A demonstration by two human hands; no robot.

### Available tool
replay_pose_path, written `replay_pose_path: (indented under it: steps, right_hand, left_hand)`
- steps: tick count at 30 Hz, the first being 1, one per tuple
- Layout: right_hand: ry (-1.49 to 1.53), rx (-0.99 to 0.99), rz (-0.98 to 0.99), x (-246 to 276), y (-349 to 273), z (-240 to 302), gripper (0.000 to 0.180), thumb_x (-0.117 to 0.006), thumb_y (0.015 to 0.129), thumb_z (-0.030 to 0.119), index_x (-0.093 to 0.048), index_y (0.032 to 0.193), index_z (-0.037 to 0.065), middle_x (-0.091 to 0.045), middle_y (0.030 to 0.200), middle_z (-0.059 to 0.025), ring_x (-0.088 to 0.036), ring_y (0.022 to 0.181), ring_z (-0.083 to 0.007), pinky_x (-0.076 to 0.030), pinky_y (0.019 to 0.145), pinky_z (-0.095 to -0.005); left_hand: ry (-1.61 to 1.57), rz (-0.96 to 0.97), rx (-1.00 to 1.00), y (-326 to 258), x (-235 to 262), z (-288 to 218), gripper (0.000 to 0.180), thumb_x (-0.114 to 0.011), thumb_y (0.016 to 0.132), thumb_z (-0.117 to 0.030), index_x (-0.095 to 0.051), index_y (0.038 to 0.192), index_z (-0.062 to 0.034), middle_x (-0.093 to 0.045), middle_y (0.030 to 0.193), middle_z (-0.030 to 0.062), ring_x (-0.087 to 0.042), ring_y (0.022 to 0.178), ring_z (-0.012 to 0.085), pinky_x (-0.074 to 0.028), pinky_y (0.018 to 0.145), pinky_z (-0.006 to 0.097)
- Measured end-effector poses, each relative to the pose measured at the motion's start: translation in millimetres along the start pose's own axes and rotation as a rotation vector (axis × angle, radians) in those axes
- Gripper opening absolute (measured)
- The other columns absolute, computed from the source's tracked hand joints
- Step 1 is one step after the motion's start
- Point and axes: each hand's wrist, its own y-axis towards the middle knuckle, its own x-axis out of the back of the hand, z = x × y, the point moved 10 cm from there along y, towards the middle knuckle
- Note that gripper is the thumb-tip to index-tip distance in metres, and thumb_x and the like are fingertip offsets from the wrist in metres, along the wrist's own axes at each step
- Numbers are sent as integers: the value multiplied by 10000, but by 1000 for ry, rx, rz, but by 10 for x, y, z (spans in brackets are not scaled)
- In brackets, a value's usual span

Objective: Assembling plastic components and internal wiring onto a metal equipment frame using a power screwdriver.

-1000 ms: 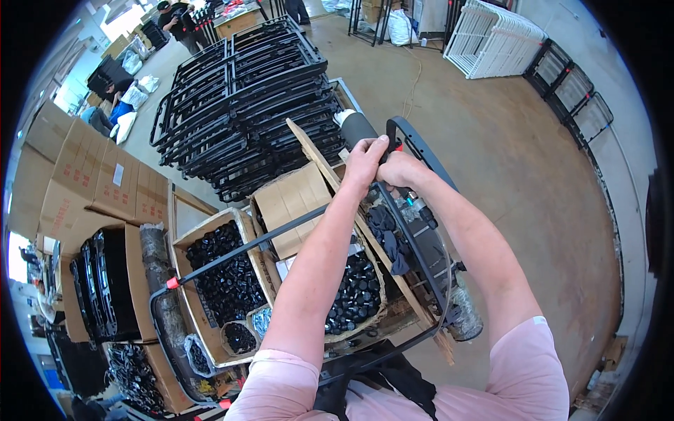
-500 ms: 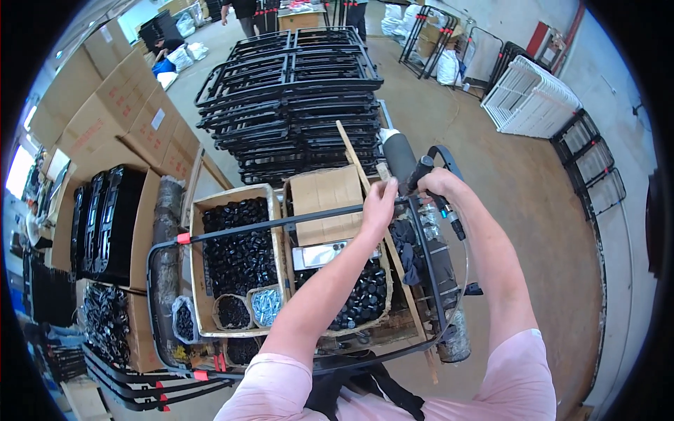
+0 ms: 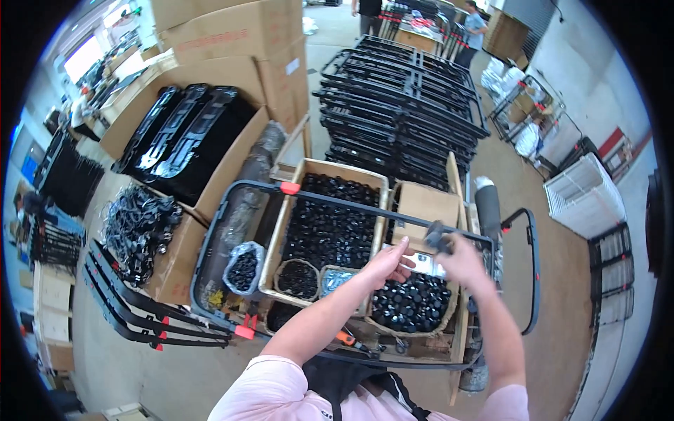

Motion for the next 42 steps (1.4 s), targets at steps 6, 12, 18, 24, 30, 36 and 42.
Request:
replay_pose_path:
  steps: [6, 12, 18, 24, 30, 36, 42]
  right_hand:
    - [-512, 469, 131, -2289, -515, 1378, 788, -801, 822, 306, -430, 1447, 3, -710, 1093, -280, -745, 903, -446, -620, 797, -527]
    - [-460, 522, 179, -3581, -249, 2131, 826, -812, 806, 304, -410, 1458, -7, -680, 1136, -282, -734, 939, -461, -621, 819, -522]
    - [-435, 492, 175, -4169, 181, 2415, 864, -806, 793, 303, -403, 1490, -10, -693, 1119, -292, -732, 949, -466, -611, 843, -525]
    - [-473, 434, 233, -4283, 320, 2455, 862, -786, 835, 334, -387, 1518, -8, -694, 1154, -300, -728, 992, -463, -601, 882, -521]
    - [-453, 397, 197, -4219, 378, 2445, 861, -799, 823, 331, -401, 1507, -6, -699, 1164, -295, -725, 1010, -463, -598, 896, -519]
    - [-446, 431, 170, -4271, 434, 2447, 835, -801, 828, 338, -418, 1475, -23, -709, 1116, -299, -729, 990, -462, -599, 886, -525]
    - [-499, 442, 169, -4190, 427, 2461, 861, -816, 824, 322, -392, 1471, -55, -724, 1050, -284, -739, 935, -459, -612, 840, -508]
  left_hand:
    - [-103, -136, 7, -938, 1710, 21, 588, -628, 1009, -633, -733, 1161, -74, -740, 1087, 69, -679, 973, 160, -540, 866, 350]
    - [416, -659, -145, -1670, 3352, -396, 608, -722, 950, -569, -760, 1091, 22, -772, 1056, 150, -716, 968, 214, -553, 844, 380]
    - [723, -825, -139, -1731, 4054, -761, 697, -655, 917, -669, -775, 1016, 10, -767, 1032, 252, -738, 1020, 392, -549, 911, 472]
    - [741, -819, -139, -1651, 4201, -829, 716, -641, 912, -674, -781, 1058, 12, -758, 1066, 277, -724, 1071, 420, -542, 941, 488]
    - [831, -776, -128, -1604, 4112, -970, 724, -605, 933, -668, -768, 1125, 10, -740, 1136, 292, -707, 1117, 437, -538, 971, 509]
    - [1157, -852, -274, -1588, 4085, -1109, 739, -562, 954, -677, -779, 1025, 25, -747, 1089, 284, -706, 1068, 434, -537, 962, 521]
    - [1162, -749, -185, -1473, 4048, -1049, 785, -533, 963, -682, -777, 1048, 59, -742, 1093, 308, -712, 1047, 432, -507, 1023, 485]
